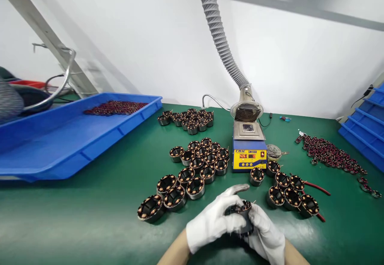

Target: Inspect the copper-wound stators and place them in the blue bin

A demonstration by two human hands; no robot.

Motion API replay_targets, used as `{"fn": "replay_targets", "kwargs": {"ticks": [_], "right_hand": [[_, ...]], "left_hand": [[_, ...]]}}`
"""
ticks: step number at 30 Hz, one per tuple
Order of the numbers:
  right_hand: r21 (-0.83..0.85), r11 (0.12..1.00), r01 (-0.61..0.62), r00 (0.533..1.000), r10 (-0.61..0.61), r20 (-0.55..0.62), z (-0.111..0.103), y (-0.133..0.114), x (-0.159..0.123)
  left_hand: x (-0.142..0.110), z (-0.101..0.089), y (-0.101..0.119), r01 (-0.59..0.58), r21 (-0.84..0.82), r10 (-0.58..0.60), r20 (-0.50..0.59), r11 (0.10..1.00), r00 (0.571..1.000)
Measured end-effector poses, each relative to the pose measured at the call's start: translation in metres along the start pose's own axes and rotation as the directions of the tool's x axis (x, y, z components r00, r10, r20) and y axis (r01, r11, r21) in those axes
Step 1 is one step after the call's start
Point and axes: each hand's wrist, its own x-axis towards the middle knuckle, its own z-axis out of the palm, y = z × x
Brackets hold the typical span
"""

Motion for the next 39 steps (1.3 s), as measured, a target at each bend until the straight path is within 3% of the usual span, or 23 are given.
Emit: {"fn": "replay_targets", "kwargs": {"ticks": [3,7,13,19,21,24,26,30,32,35,37,39], "right_hand": [[0.143,0.989,-0.042,0.998,0.048,-0.033,-0.01,0.011,0.012],[0.194,0.978,-0.083,0.995,0.091,-0.034,-0.02,0.013,0.017],[0.259,0.965,-0.043,0.994,0.066,-0.081,-0.019,0.012,0.013],[0.31,0.939,-0.152,0.985,0.17,-0.033,-0.021,0.006,0.011],[0.353,0.917,-0.183,0.979,0.202,-0.017,-0.021,0.004,0.012],[0.379,0.909,-0.173,0.978,0.204,-0.042,-0.022,0.003,0.015],[0.356,0.921,-0.161,0.978,0.198,-0.071,-0.023,0.005,0.016],[0.306,0.937,-0.166,0.979,0.193,-0.059,-0.022,0.009,0.018],[0.304,0.941,-0.151,0.982,0.178,-0.061,-0.02,0.01,0.019],[0.274,0.95,-0.148,0.983,0.171,-0.063,-0.017,0.007,0.018],[0.271,0.948,-0.169,0.981,0.189,-0.048,-0.017,0.004,0.017],[0.286,0.941,-0.181,0.978,0.203,-0.05,-0.018,0.003,0.017]], "left_hand": [[0.013,0.005,-0.017,-0.021,0.14,0.032,-0.075,0.99,0.997],[0.013,0.012,-0.033,-0.065,0.193,0.077,-0.058,0.979,0.995],[0.02,0.01,-0.029,0.042,-0.083,-0.056,-0.18,0.996,0.982],[0.039,-0.001,-0.036,0.061,-0.337,-0.19,-0.366,0.939,0.911],[0.039,-0.003,-0.036,0.113,-0.342,-0.222,-0.298,0.933,0.928],[0.034,0.002,-0.035,0.186,-0.201,-0.192,-0.009,0.962,0.981],[0.031,0.008,-0.035,0.168,-0.132,-0.167,0.023,0.977,0.986],[0.032,0.021,-0.033,0.196,-0.258,-0.236,-0.132,0.946,0.963],[0.034,0.024,-0.033,0.139,-0.388,-0.237,-0.216,0.911,0.947],[0.036,0.022,-0.037,0.13,-0.619,-0.361,-0.265,0.775,0.894],[0.036,0.016,-0.039,0.041,-0.731,-0.414,-0.337,0.681,0.846],[0.036,0.009,-0.039,-0.055,-0.753,-0.397,-0.406,0.656,0.823]]}}
